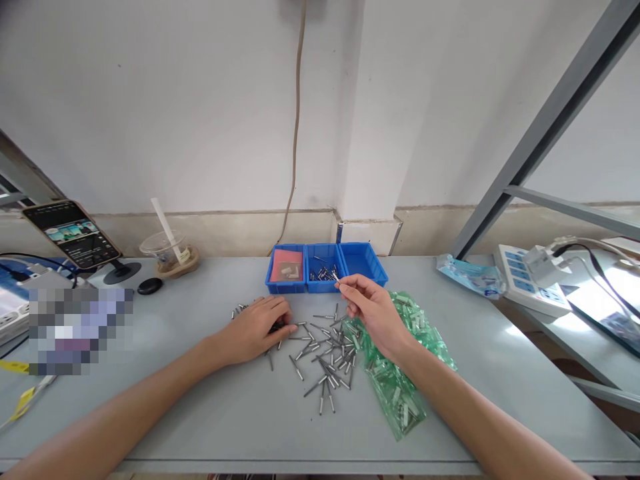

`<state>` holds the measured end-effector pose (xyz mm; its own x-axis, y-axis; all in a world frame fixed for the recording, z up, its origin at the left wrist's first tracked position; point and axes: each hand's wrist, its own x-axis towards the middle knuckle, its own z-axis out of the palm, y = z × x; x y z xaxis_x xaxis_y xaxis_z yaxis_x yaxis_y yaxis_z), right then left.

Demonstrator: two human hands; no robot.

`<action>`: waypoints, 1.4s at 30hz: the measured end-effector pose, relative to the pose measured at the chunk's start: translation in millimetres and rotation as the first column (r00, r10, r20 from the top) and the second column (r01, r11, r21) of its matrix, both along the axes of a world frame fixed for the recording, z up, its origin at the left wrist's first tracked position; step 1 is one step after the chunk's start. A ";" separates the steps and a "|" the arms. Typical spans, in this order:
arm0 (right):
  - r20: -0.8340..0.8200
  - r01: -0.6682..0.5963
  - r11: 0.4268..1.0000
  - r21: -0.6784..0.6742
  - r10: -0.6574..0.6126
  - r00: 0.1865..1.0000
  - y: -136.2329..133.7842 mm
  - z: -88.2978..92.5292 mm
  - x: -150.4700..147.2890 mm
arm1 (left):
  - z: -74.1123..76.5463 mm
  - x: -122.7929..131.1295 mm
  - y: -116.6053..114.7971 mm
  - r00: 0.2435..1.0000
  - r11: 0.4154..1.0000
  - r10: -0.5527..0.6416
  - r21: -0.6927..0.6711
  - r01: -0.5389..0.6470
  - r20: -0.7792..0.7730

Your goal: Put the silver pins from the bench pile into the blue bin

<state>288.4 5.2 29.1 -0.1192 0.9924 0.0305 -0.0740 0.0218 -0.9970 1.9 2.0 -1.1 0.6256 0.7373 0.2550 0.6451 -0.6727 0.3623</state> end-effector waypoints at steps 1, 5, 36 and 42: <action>0.014 0.004 1.000 0.007 -0.004 1.000 0.0 -0.2 0.3 | 0.4 0.0 -0.1 1.000 1.000 0.000 0.000 0.000 -0.004; 0.115 0.046 0.997 0.062 -0.053 0.992 1.2 -3.4 2.0 | 1.8 0.3 -0.6 1.000 1.000 -0.003 -0.006 0.003 -0.016; 0.389 0.071 0.947 0.314 -0.197 0.900 3.8 -8.2 1.8 | -0.1 -0.6 0.4 1.000 1.000 -0.011 0.012 0.011 -0.013; 0.255 0.076 0.982 0.175 -0.120 0.960 5.5 -6.9 2.7 | -1.5 -0.8 1.0 1.000 1.000 -0.003 0.016 0.003 -0.012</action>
